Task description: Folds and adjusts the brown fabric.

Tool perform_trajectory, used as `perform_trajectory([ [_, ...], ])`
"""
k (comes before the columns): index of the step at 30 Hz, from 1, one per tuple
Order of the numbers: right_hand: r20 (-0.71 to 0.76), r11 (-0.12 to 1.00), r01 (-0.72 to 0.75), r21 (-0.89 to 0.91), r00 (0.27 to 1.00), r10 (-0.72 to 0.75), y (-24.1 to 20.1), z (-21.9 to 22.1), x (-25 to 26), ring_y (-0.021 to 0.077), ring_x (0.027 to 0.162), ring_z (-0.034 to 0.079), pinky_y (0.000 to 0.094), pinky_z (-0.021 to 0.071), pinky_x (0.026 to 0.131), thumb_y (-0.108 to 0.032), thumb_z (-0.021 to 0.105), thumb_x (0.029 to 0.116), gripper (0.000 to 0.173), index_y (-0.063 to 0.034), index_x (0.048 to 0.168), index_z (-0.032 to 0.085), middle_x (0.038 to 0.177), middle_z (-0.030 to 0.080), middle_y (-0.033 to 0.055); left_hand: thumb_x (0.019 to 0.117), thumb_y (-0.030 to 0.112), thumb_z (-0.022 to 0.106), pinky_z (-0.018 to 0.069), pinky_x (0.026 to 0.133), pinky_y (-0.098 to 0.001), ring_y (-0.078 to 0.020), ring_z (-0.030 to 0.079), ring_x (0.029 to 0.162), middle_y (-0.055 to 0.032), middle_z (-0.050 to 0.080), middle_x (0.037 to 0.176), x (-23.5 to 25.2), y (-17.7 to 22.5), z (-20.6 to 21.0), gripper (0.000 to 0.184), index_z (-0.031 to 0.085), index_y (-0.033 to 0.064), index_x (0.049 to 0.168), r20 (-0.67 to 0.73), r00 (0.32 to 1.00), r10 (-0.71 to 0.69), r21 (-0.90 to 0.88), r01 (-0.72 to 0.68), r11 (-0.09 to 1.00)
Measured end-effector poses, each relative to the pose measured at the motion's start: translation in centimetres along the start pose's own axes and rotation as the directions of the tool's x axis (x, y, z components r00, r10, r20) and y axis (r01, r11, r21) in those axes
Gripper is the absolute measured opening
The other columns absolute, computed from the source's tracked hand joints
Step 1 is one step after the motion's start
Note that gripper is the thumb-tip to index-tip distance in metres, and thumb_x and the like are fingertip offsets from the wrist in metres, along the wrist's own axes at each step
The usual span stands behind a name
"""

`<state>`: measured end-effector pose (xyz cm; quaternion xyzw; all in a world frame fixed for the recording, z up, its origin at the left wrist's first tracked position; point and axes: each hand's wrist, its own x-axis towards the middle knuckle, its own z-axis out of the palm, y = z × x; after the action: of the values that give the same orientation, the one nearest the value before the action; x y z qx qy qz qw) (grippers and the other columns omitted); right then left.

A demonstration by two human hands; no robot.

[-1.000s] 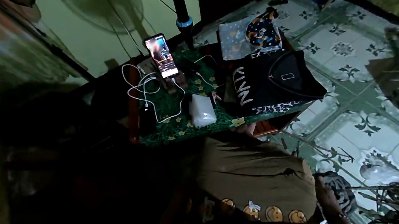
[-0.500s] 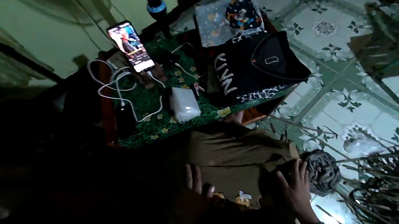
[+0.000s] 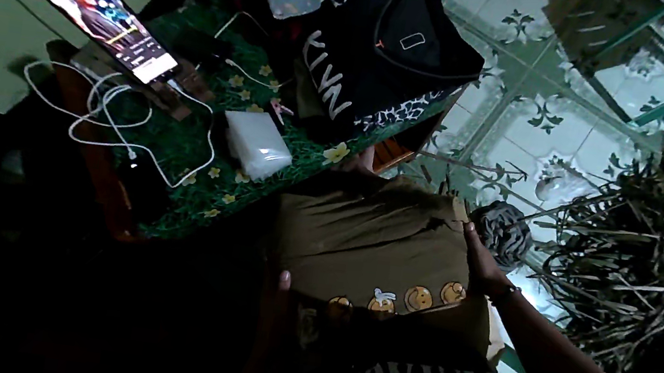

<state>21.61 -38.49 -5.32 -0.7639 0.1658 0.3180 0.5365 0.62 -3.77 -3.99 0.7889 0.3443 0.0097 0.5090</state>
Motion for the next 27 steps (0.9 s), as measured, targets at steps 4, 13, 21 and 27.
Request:
perform_trajectory([
  [4,0.057,0.998,-0.056,0.019,0.997,0.054,-0.3,-0.5,0.4,0.021,0.139,0.05,0.049,0.0436,0.112,-0.066,0.009,0.1045,0.076,-0.0209,0.16,0.033,0.155,0.049,0.0092,0.1089,0.051,0.026,0.0286,0.123,-0.0403,-0.0222,0.032,0.151,-0.0184,0.028,0.165,0.3,-1.0,-0.6,0.072,0.02,0.0036,0.162,0.05,0.992,-0.118,-0.086,0.122,0.989],
  [13,-0.185,0.99,-0.009,-0.141,0.983,-0.017,-1.6,-3.8,7.5,0.0398,0.128,0.052,0.0572,0.0427,0.105,-0.058,0.018,0.1089,0.076,0.0013,0.147,0.046,0.141,0.053,0.0292,0.1085,0.039,0.039,0.025,0.126,-0.0453,-0.0336,0.029,0.153,-0.0257,0.029,0.163,7.0,1.3,-3.0,0.067,0.028,-0.0038,0.159,-0.092,0.932,0.351,0.279,-0.314,0.907],
  [21,0.05,0.954,-0.025,-0.299,0.998,0.042,-6.4,-2.4,15.2,0.0403,0.132,0.053,0.0563,0.0391,0.111,-0.056,0.032,0.1088,0.07,0.0021,0.144,0.051,0.143,0.054,0.0283,0.1065,0.038,0.051,0.0386,0.117,-0.0522,-0.0298,0.05,0.139,-0.012,0.055,0.149,15.7,10.8,3.4,0.048,0.053,0.0175,0.15,0.563,0.807,0.177,0.535,-0.519,0.667],
  [27,0.174,0.853,-0.067,-0.517,0.968,0.182,-6.7,-0.5,19.7,0.0438,0.134,0.05,0.0618,0.0362,0.111,-0.062,0.035,0.1056,0.076,0.0012,0.144,0.053,0.145,0.051,0.03,0.1042,0.043,0.056,0.0404,0.116,-0.0469,-0.027,0.053,0.137,-0.0158,0.055,0.148,22.4,10.2,7.8,0.061,0.045,0.0102,0.154,0.7,0.712,-0.065,0.438,-0.356,0.826],
])
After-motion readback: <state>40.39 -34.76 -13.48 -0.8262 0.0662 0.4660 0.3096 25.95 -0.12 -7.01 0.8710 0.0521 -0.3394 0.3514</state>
